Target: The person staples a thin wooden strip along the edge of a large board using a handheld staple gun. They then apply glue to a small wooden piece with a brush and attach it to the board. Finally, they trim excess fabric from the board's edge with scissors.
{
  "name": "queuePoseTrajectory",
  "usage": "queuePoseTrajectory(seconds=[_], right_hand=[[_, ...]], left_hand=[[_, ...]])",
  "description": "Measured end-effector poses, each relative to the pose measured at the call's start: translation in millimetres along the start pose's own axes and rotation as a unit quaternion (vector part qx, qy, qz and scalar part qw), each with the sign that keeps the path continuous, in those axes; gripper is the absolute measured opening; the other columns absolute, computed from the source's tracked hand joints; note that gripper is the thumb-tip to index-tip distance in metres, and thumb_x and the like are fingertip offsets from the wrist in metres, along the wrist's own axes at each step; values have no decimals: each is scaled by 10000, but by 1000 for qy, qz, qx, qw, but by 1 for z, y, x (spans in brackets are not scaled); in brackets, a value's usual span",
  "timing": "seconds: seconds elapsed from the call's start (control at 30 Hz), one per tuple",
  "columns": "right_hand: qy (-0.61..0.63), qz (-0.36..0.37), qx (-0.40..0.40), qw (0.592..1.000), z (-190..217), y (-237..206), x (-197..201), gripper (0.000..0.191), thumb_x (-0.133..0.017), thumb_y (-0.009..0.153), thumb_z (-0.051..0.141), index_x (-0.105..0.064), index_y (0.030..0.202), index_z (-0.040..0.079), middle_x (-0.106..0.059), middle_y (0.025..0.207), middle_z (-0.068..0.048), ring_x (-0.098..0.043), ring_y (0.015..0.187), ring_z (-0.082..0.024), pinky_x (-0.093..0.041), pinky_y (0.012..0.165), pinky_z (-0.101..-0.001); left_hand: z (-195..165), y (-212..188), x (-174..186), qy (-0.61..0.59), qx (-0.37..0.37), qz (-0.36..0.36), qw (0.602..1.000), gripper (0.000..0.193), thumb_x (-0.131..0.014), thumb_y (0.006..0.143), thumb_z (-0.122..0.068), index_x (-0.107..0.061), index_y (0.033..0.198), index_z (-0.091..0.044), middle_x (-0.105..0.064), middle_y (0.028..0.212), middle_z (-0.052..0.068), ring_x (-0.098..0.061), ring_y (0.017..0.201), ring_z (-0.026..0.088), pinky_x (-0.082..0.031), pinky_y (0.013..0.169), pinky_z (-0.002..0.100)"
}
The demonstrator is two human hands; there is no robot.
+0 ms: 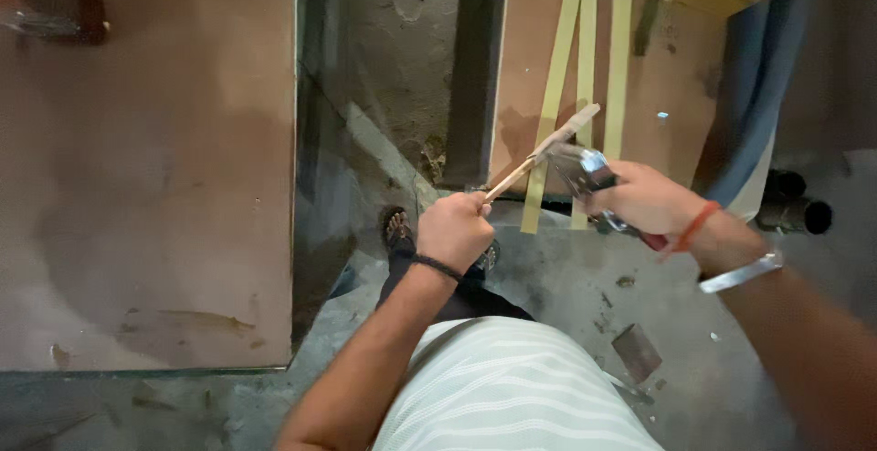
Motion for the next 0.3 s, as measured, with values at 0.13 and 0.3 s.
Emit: queuePoseTrajectory(seconds=[0.13,0.3], right_hand=[[-26,18,18,999,-13,-2,0,238,-712,750,146,-697,932,-7,-687,854,-100,-629,805,-203,-502,747,-346],[-214,-18,-38,976,5,4,-7,248,-738,774,202,-726,947,25,-744,865,-140,-678,809,-234,-519,767,-390]], left_hand=[[0,-1,-2,16,2,22,1000,159,-643,886,-239,-757,952,-150,-715,849,128,-684,829,370,-539,721,505],[-1,-1,0,19,-5,17,1000,167,-625,892,-227,-749,964,-141,-721,885,113,-682,858,363,-538,739,498]])
Point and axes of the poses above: each hand's wrist, its own y-axis towards the middle knuckle, its own x-axis out of the back of the hand, z = x × y, the point moved 3 cm from there along y, towards the middle knuckle
